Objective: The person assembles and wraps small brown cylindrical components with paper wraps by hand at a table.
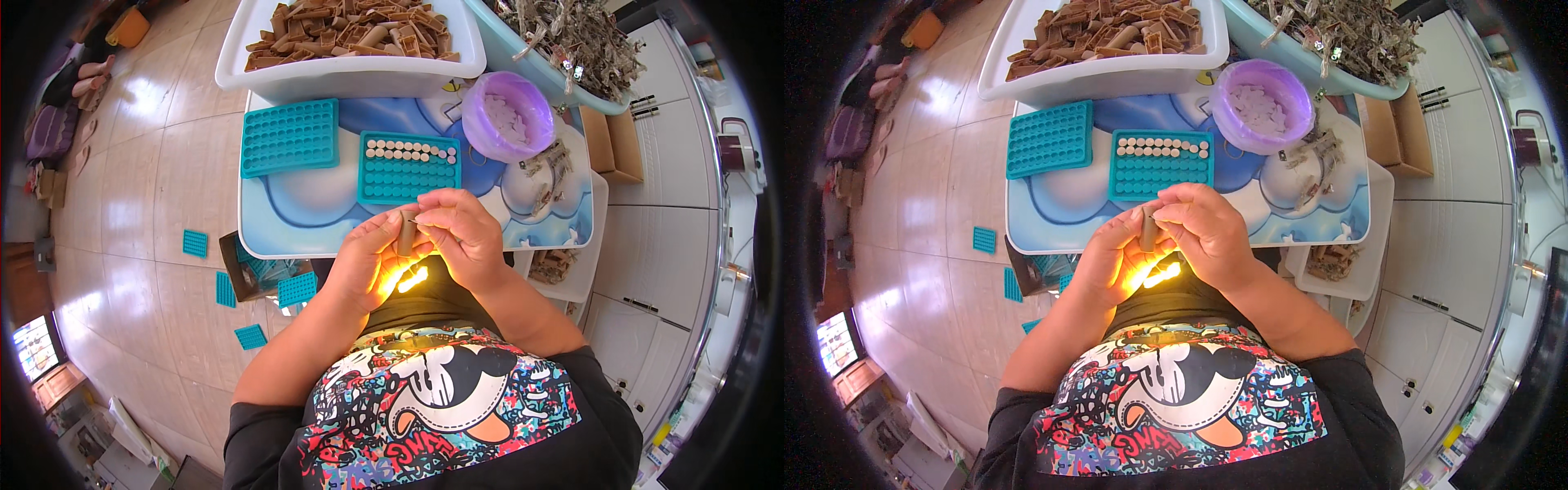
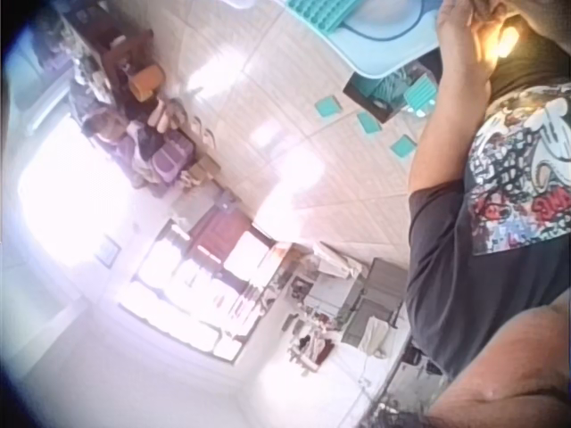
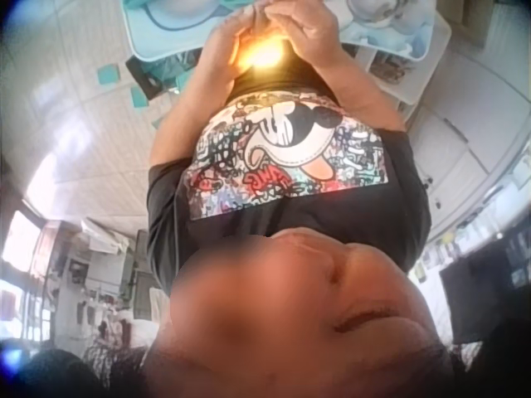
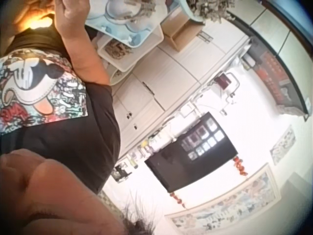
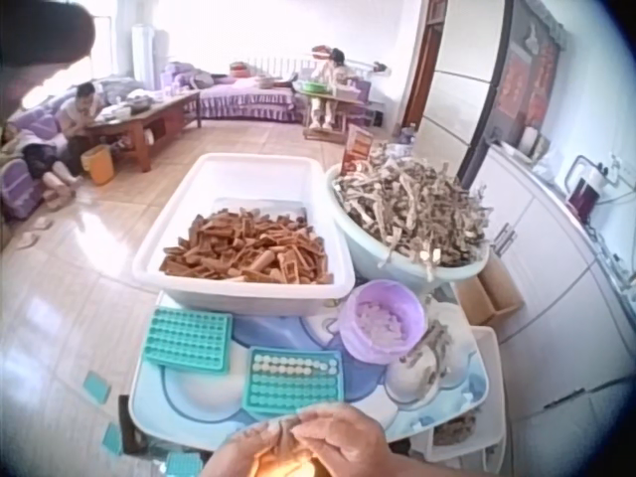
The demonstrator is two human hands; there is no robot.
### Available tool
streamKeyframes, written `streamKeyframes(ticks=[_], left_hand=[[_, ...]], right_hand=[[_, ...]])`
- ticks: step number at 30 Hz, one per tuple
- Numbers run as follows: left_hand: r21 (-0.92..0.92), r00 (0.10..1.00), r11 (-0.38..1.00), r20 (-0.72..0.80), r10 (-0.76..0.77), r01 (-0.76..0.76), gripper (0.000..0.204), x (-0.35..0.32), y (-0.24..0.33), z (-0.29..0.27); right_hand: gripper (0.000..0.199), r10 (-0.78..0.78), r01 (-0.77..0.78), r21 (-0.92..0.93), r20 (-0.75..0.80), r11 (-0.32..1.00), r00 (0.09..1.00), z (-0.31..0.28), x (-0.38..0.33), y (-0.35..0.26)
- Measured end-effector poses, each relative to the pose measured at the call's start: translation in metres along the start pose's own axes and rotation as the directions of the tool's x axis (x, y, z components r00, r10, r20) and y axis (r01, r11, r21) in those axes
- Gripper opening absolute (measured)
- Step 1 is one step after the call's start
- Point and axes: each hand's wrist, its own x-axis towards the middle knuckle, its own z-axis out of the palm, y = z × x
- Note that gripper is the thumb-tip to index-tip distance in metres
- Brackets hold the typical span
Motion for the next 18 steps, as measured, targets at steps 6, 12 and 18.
streamKeyframes(ticks=[6,12,18], left_hand=[[0.018,1.0,1.0,0.007,0.021,-0.021,0.044,-0.0011,-0.001,0.0007],[0.074,1.0,0.997,0.003,-0.001,0.001,0.045,-0.001,-0.0006,-0.0011],[0.083,1.0,0.996,-0.02,0.016,-0.014,0.04,-0.0019,-0.001,-0.0007]], right_hand=[[0.018,-0.006,0.006,-0.024,0.006,1.0,1.0,0.0007,-0.0009,-0.0007],[0.016,-0.004,0.004,-0.023,0.001,1.0,1.0,0.0009,-0.0005,0.0011],[0.019,-0.017,0.022,-0.107,0.047,0.994,0.999,-0.0006,0.0038,-0.0006]])
